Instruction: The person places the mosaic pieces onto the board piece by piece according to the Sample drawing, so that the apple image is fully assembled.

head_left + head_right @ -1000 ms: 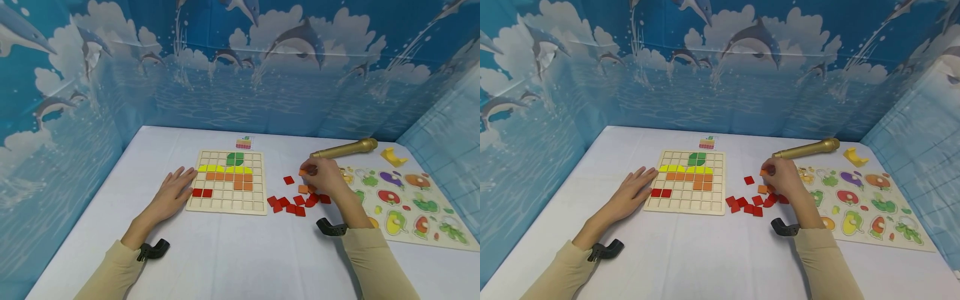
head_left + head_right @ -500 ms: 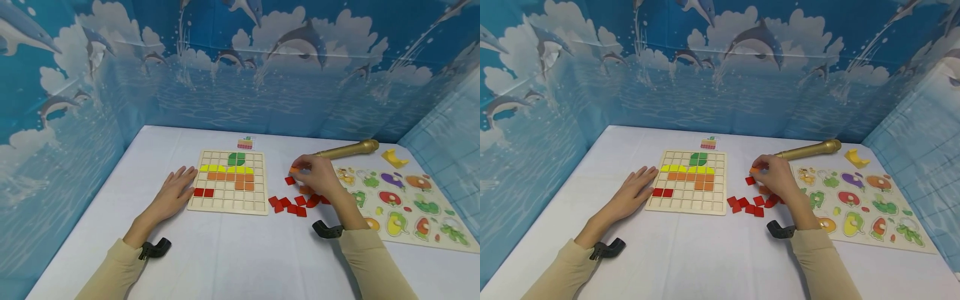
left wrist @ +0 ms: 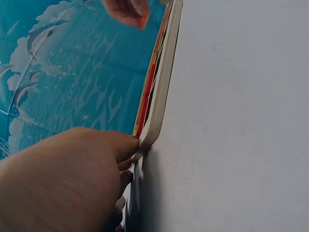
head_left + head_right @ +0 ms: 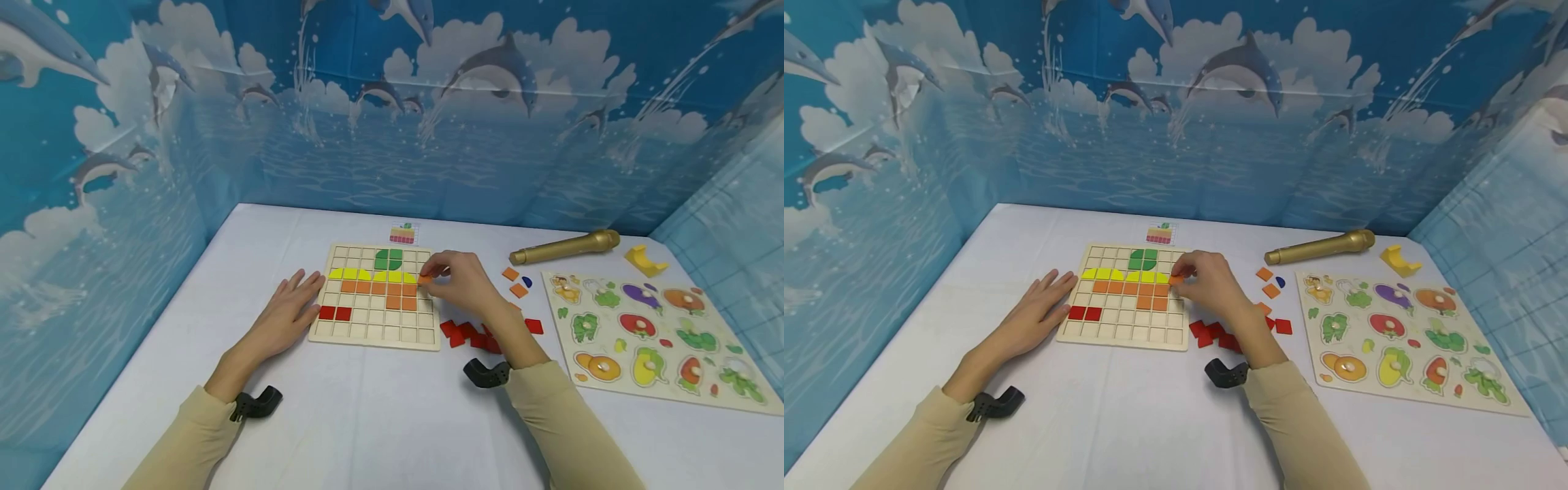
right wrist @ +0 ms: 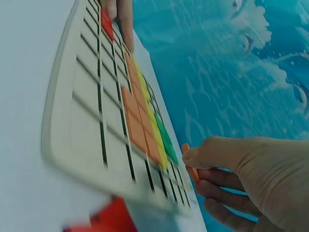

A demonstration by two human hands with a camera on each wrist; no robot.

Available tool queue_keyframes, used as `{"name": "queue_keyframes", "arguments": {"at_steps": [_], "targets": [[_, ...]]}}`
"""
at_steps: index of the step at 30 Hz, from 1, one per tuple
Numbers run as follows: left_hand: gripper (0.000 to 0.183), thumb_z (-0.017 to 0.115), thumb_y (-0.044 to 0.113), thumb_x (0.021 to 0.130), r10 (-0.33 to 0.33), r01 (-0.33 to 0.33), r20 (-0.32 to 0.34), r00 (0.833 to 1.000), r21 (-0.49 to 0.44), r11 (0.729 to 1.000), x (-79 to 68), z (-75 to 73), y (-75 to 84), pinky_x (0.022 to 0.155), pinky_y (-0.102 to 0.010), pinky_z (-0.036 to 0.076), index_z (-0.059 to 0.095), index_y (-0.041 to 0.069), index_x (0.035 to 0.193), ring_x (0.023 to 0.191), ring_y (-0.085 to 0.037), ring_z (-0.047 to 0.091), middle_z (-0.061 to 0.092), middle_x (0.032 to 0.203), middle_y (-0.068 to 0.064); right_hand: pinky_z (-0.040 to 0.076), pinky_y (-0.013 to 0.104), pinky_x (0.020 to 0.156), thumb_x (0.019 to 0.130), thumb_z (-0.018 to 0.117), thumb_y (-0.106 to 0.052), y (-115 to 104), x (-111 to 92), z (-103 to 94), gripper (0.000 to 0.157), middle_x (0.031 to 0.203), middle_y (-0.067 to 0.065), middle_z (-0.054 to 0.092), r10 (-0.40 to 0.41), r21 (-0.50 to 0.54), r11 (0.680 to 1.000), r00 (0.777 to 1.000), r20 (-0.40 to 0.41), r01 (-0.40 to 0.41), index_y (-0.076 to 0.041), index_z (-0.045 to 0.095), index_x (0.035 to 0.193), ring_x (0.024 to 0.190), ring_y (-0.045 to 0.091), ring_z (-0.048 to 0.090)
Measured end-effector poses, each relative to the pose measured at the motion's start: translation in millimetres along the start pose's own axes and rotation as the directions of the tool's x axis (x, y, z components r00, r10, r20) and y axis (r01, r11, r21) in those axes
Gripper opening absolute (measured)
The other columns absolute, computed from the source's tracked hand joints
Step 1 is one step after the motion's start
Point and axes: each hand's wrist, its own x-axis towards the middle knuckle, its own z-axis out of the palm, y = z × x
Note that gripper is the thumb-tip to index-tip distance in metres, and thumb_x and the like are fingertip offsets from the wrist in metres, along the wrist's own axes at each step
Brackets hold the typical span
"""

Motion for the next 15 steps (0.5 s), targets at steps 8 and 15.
{"name": "queue_keyframes", "arguments": {"at_steps": [8,15], "targets": [[0.06,0.057,0.018,0.107,-0.006,0.006,0.008,1.0,-0.005,1.0,0.3,0.1,-0.7,0.132,-0.058,0.009,0.038,0.003,0.162,0.163,-0.039,0.016,0.035,0.17,-0.016,0.061,0.037,0.089,0.09,0.084,-0.011,-38,29,35.0,0.013,0.099,0.004,0.077,-0.093,0.058,0.994,0.993,0.07,0.089,-0.008,0.078,0.101,0.093,0.021,0.07],[0.059,0.057,0.017,0.107,0.005,-0.005,0.005,1.0,-0.021,1.0,0.1,-1.5,0.2,0.132,-0.059,0.01,0.039,0.003,0.162,0.163,-0.039,0.017,0.036,0.17,-0.016,0.058,0.031,0.081,0.09,0.084,-0.014,-62,48,62.6,0.014,0.096,0.004,0.076,-0.141,0.042,0.99,0.985,0.1,0.137,-0.007,0.078,0.101,0.087,0.016,0.067]]}}
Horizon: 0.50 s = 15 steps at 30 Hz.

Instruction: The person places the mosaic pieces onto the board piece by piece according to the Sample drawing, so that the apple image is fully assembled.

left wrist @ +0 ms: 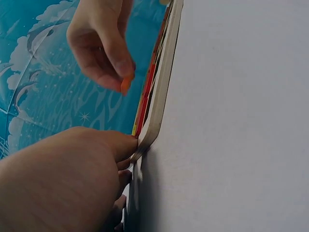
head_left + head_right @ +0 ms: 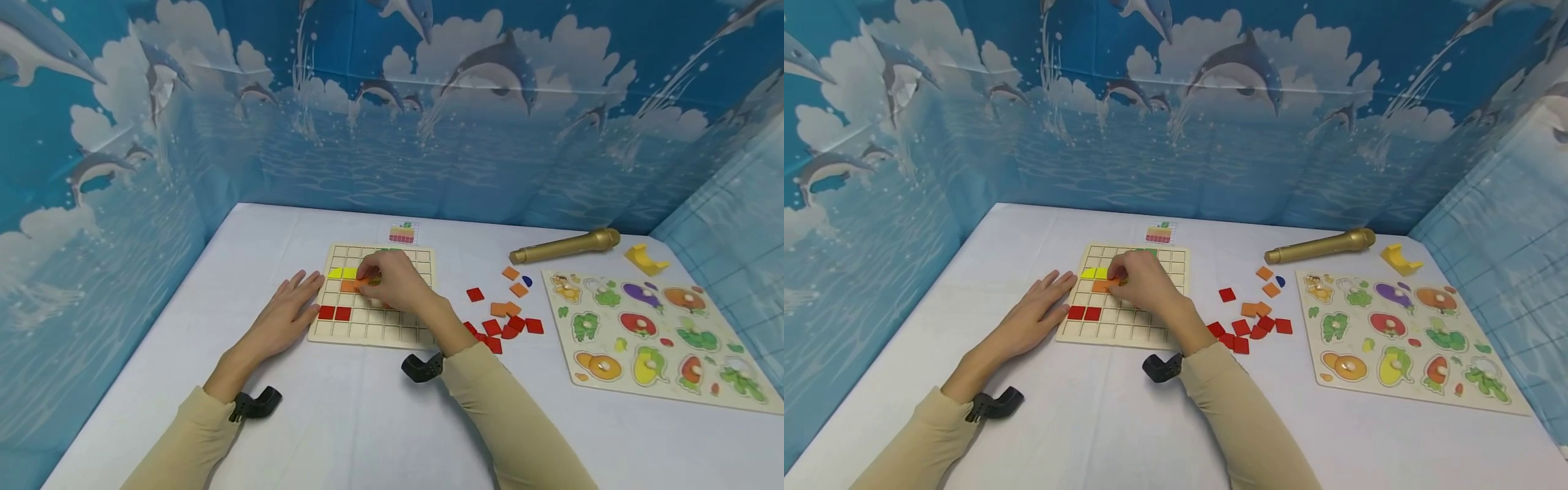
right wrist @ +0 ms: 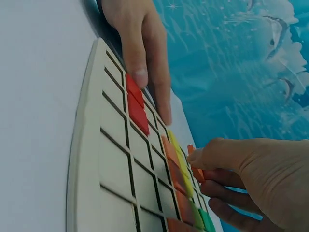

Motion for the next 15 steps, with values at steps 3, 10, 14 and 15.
{"name": "queue_keyframes", "arguments": {"at_steps": [3,10,14,15], "targets": [[0.059,0.057,0.017,0.107,0.004,-0.004,0.003,1.0,0.008,1.0,0.3,0.7,-1.6,0.132,-0.059,0.01,0.039,0.003,0.162,0.163,-0.04,0.017,0.036,0.17,-0.016,0.057,0.029,0.08,0.09,0.084,-0.013,-6,8,9.1,0.013,0.095,0.003,0.076,-0.012,-0.023,1.0,1.0,0.002,0.012,-0.007,0.078,0.1,0.085,0.015,0.065],[0.059,0.057,0.017,0.108,0.008,-0.008,0.001,1.0,0.011,1.0,0.8,0.4,-2.9,0.132,-0.059,0.009,0.039,0.004,0.162,0.163,-0.039,0.017,0.036,0.17,-0.015,0.055,0.026,0.078,0.092,0.082,-0.015,-15,21,28.9,0.011,0.093,0.001,0.073,-0.015,-0.055,0.998,1.0,-0.011,0.014,-0.011,0.079,0.101,0.084,0.014,0.062],[0.058,0.057,0.017,0.108,0.014,-0.014,0.0,1.0,0.007,1.0,1.5,2.0,-3.9,0.132,-0.059,0.009,0.039,0.004,0.162,0.163,-0.039,0.017,0.036,0.17,-0.014,0.055,0.024,0.08,0.093,0.081,-0.015,-16,26,39.1,0.01,0.095,0.001,0.072,-0.021,-0.055,0.998,1.0,-0.023,0.02,-0.01,0.079,0.102,0.086,0.013,0.062],[0.058,0.057,0.016,0.108,0.016,-0.016,-0.001,1.0,0.006,1.0,1.8,2.5,-4.3,0.132,-0.058,0.009,0.039,0.004,0.162,0.163,-0.038,0.017,0.036,0.17,-0.014,0.055,0.024,0.08,0.093,0.081,-0.014,-17,26,40.8,0.01,0.095,0.001,0.072,-0.023,-0.05,0.999,0.999,-0.029,0.021,-0.01,0.079,0.102,0.086,0.013,0.062]]}}
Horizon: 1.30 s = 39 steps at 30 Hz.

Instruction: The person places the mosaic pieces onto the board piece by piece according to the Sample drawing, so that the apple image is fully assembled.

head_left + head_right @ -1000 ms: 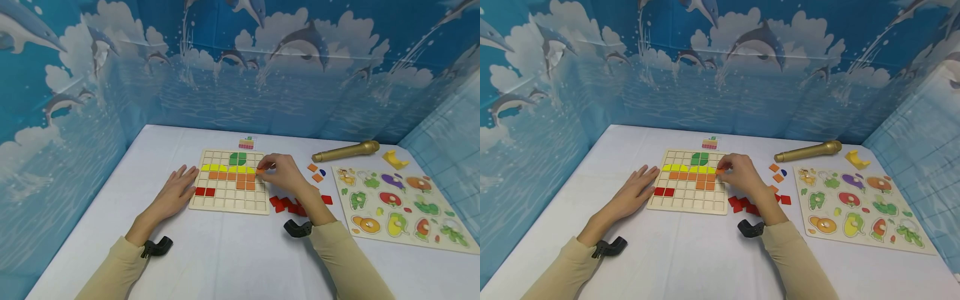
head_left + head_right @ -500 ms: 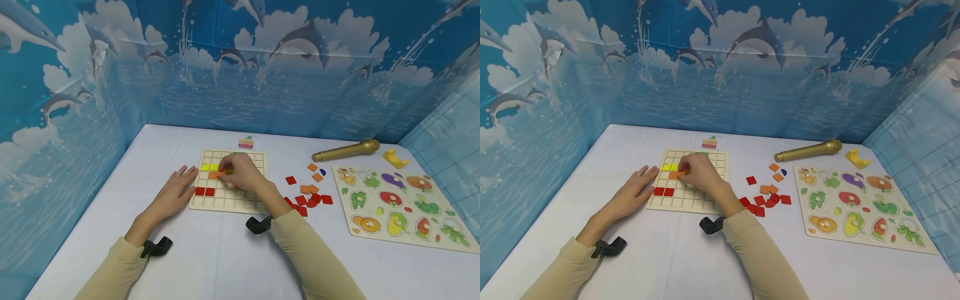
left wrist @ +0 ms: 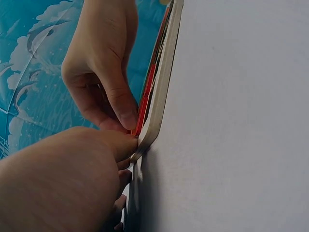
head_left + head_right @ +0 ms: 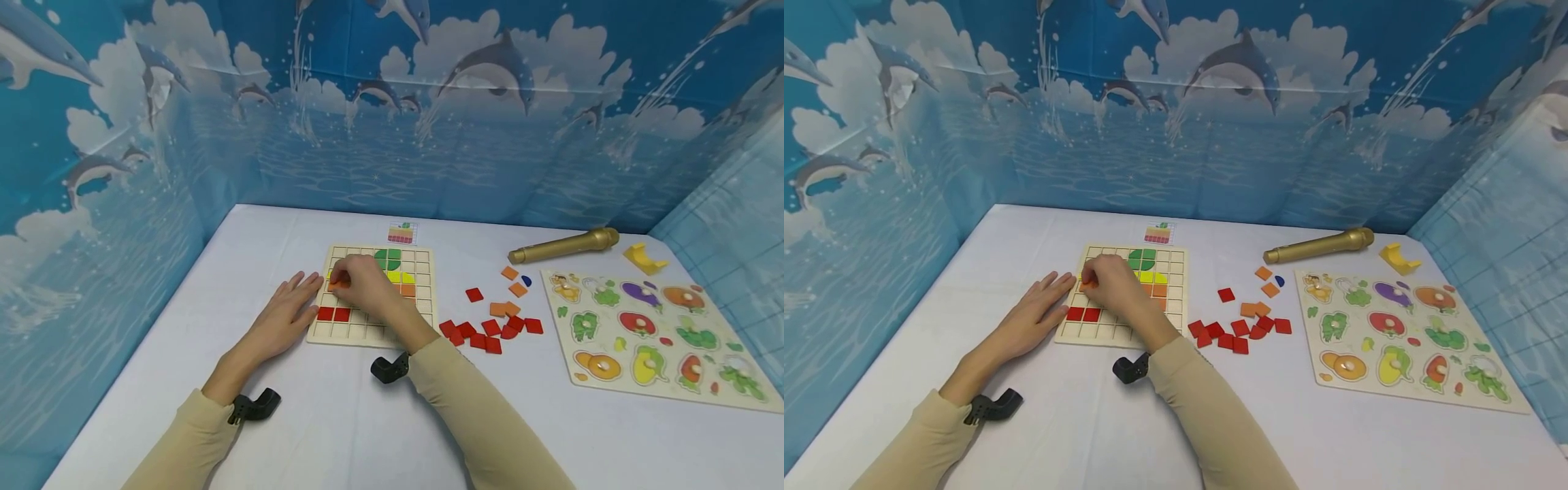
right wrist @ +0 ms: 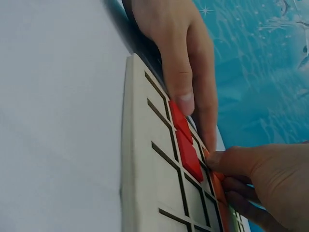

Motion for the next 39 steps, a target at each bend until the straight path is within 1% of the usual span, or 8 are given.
{"name": "queue_keyframes", "arguments": {"at_steps": [5,8,12,16,19,26,34,39], "targets": [[0.059,0.057,0.017,0.108,0.003,-0.003,-0.003,1.0,-0.002,1.0,-0.3,-0.2,0.7,0.132,-0.058,0.01,0.039,0.005,0.162,0.163,-0.038,0.018,0.037,0.17,-0.014,0.055,0.023,0.079,0.094,0.082,-0.015,-2,-1,5.9,0.01,0.096,0.0,0.072,0.012,0.015,1.0,1.0,-0.014,-0.012,-0.01,0.079,0.102,0.086,0.012,0.062],[0.059,0.056,0.018,0.108,-0.002,0.002,0.0,1.0,0.001,1.0,-0.4,-0.4,0.9,0.132,-0.057,0.01,0.039,0.005,0.163,0.163,-0.038,0.017,0.037,0.17,-0.014,0.056,0.026,0.082,0.094,0.081,-0.018,-3,-2,6.5,0.013,0.099,0.0,0.074,0.015,-0.011,1.0,1.0,-0.013,-0.016,-0.011,0.081,0.106,0.09,0.013,0.063],[0.059,0.056,0.018,0.108,-0.011,0.011,0.006,1.0,0.007,1.0,0.4,-0.1,1.4,0.133,-0.057,0.009,0.038,0.006,0.163,0.163,-0.037,0.017,0.036,0.171,-0.013,0.056,0.031,0.089,0.095,0.081,-0.02,-5,-5,2.5,0.016,0.103,0.001,0.076,0.022,-0.042,0.999,1.0,-0.007,-0.022,-0.012,0.082,0.109,0.096,0.016,0.064],[0.059,0.056,0.018,0.108,-0.006,0.006,0.0,1.0,0.009,1.0,0.7,0.4,1.8,0.132,-0.058,0.01,0.039,0.005,0.163,0.163,-0.038,0.017,0.036,0.17,-0.014,0.056,0.033,0.091,0.095,0.08,-0.017,-2,-10,-5.4,0.013,0.104,0.001,0.077,0.016,-0.029,0.999,1.0,-0.015,-0.016,-0.011,0.082,0.107,0.097,0.017,0.064],[0.059,0.056,0.018,0.108,0.0,0.0,-0.004,1.0,0.011,1.0,1.1,1.1,1.8,0.132,-0.059,0.01,0.039,0.004,0.162,0.163,-0.039,0.017,0.036,0.17,-0.014,0.056,0.033,0.089,0.094,0.08,-0.015,3,-17,-14.4,0.012,0.103,0.002,0.077,0.015,-0.004,1.0,0.999,-0.03,-0.015,-0.01,0.081,0.105,0.095,0.017,0.064],[0.062,0.057,0.021,0.107,-0.04,0.04,0.017,0.999,0.019,0.999,-0.6,2.5,1.1,0.133,-0.058,0.009,0.036,0.007,0.164,0.164,-0.037,0.013,0.032,0.172,-0.012,0.058,0.035,0.087,0.092,0.083,-0.016,24,-38,-40.1,0.015,0.103,0.004,0.077,0.062,0.001,0.998,0.998,-0.031,-0.062,-0.008,0.081,0.105,0.095,0.02,0.067],[0.061,0.057,0.02,0.107,-0.035,0.035,0.007,0.999,0.015,0.999,-0.1,3.7,0.7,0.132,-0.058,0.009,0.037,0.007,0.164,0.164,-0.036,0.014,0.034,0.172,-0.012,0.059,0.04,0.092,0.094,0.079,-0.017,57,-64,-74.8,0.018,0.109,0.007,0.076,0.188,0.016,0.982,0.981,-0.04,-0.188,-0.009,0.081,0.11,0.101,0.025,0.066],[0.061,0.057,0.02,0.107,-0.04,0.04,0.007,0.999,0.016,0.999,1.1,3.2,1.8,0.133,-0.058,0.008,0.037,0.007,0.164,0.164,-0.036,0.014,0.034,0.172,-0.012,0.06,0.043,0.093,0.094,0.08,-0.018,74,-81,-98.5,0.02,0.111,0.008,0.076,0.275,0.026,0.961,0.959,-0.068,-0.274,-0.009,0.081,0.112,0.102,0.027,0.067]]}}
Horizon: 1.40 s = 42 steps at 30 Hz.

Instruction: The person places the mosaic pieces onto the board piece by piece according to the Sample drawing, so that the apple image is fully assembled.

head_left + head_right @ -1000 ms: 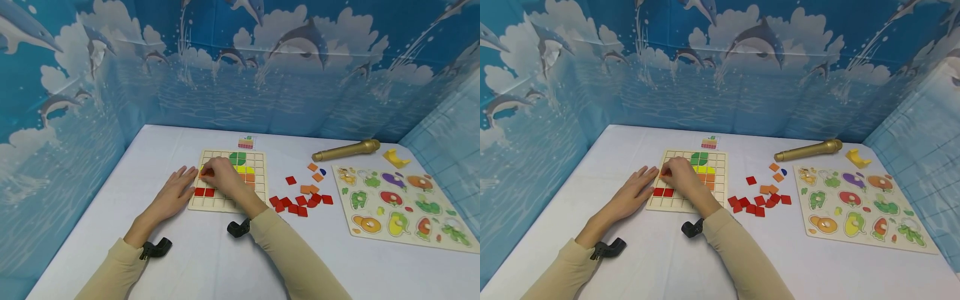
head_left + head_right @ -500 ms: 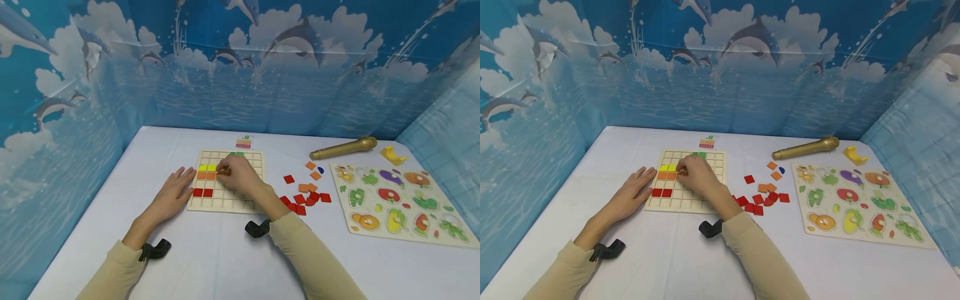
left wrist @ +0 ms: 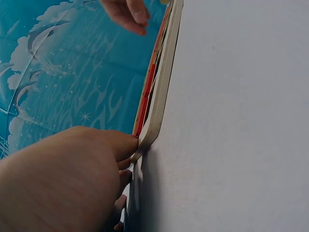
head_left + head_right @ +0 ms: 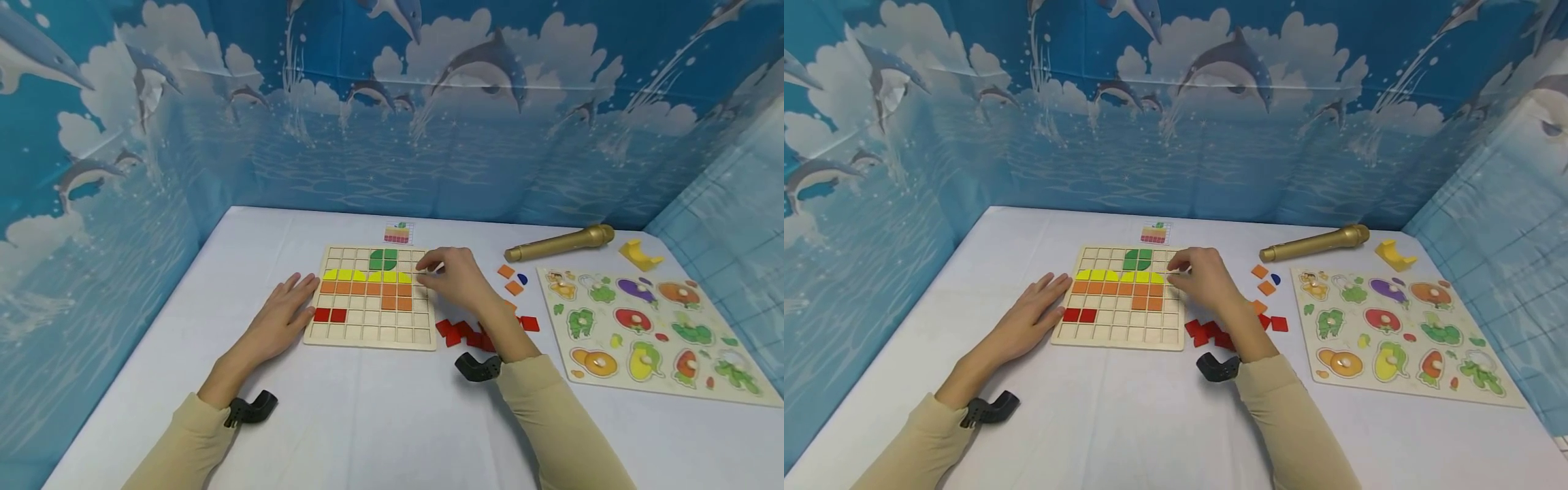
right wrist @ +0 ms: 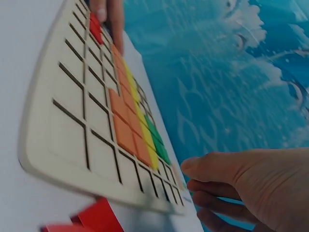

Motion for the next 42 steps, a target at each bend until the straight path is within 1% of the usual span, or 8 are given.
{"name": "queue_keyframes", "arguments": {"at_steps": [6,12,15,18,22,27,33,42], "targets": [[0.061,0.057,0.019,0.107,0.0,0.0,-0.004,1.0,-0.006,1.0,0.0,-0.6,0.6,0.133,-0.058,0.008,0.038,0.006,0.163,0.164,-0.036,0.014,0.034,0.172,-0.012,0.062,0.047,0.089,0.095,0.08,-0.019,26,-10,-24.8,0.024,0.113,0.011,0.075,0.071,0.007,0.997,0.996,-0.054,-0.07,-0.009,0.079,0.117,0.103,0.031,0.07],[0.061,0.058,0.02,0.107,-0.002,0.002,-0.003,1.0,0.0,1.0,-0.3,-0.5,0.3,0.132,-0.059,0.009,0.038,0.007,0.163,0.164,-0.037,0.014,0.034,0.172,-0.012,0.061,0.052,0.096,0.096,0.077,-0.016,59,-21,-49.9,0.026,0.116,0.016,0.075,0.095,0.021,0.995,0.99,-0.103,-0.094,-0.004,0.077,0.119,0.107,0.034,0.069],[0.062,0.058,0.02,0.107,-0.005,0.005,-0.002,1.0,0.004,1.0,-0.4,-0.4,-0.5,0.132,-0.058,0.009,0.038,0.007,0.164,0.164,-0.036,0.014,0.034,0.172,-0.012,0.061,0.048,0.09,0.096,0.077,-0.017,73,-28,-61.5,0.027,0.113,0.018,0.075,0.126,0.016,0.992,0.981,-0.146,-0.125,-0.003,0.077,0.119,0.104,0.035,0.07],[0.062,0.059,0.02,0.107,-0.005,0.005,-0.004,1.0,0.003,1.0,-0.8,-0.9,-1.1,0.132,-0.058,0.009,0.038,0.008,0.164,0.164,-0.036,0.014,0.034,0.172,-0.011,0.06,0.038,0.077,0.096,0.078,-0.017,83,-35,-69.2,0.027,0.109,0.02,0.076,0.177,0.014,0.984,0.964,-0.197,-0.178,-0.001,0.077,0.118,0.1,0.035,0.069],[0.061,0.058,0.02,0.107,-0.002,0.002,-0.006,1.0,-0.001,1.0,-0.7,-0.4,-2.5,0.132,-0.058,0.009,0.038,0.008,0.164,0.164,-0.036,0.014,0.034,0.172,-0.011,0.054,0.028,0.068,0.095,0.079,-0.016,91,-39,-71.1,0.029,0.111,0.023,0.076,0.267,0.028,0.963,0.927,-0.262,-0.27,0.002,0.077,0.118,0.101,0.035,0.067],[0.061,0.058,0.02,0.107,0.0,0.0,-0.007,1.0,-0.007,1.0,0.1,0.8,-2.6,0.132,-0.058,0.009,0.038,0.009,0.164,0.164,-0.035,0.013,0.034,0.172,-0.011,0.052,0.035,0.074,0.094,0.08,-0.017,96,-42,-68.7,0.03,0.11,0.025,0.075,0.355,0.034,0.932,0.893,-0.278,-0.36,0.003,0.077,0.116,0.107,0.037,0.062],[0.061,0.058,0.02,0.107,0.001,-0.001,-0.007,1.0,-0.011,1.0,0.2,0.3,-2.0,0.132,-0.058,0.008,0.038,0.008,0.164,0.164,-0.035,0.013,0.033,0.172,-0.01,0.049,0.044,0.083,0.092,0.081,-0.016,101,-41,-65.4,0.028,0.104,0.025,0.076,0.358,0.018,0.931,0.9,-0.249,-0.365,0.003,0.078,0.112,0.111,0.038,0.058],[0.061,0.058,0.02,0.107,-0.001,0.001,-0.008,1.0,-0.003,1.0,0.1,0.9,-1.7,0.132,-0.059,0.008,0.039,0.007,0.163,0.164,-0.036,0.013,0.034,0.172,-0.011,0.052,0.045,0.084,0.091,0.081,-0.013,104,-38,-60.7,0.024,0.103,0.024,0.076,0.349,-0.008,0.933,0.907,-0.235,-0.361,0.002,0.079,0.109,0.108,0.038,0.06]]}}
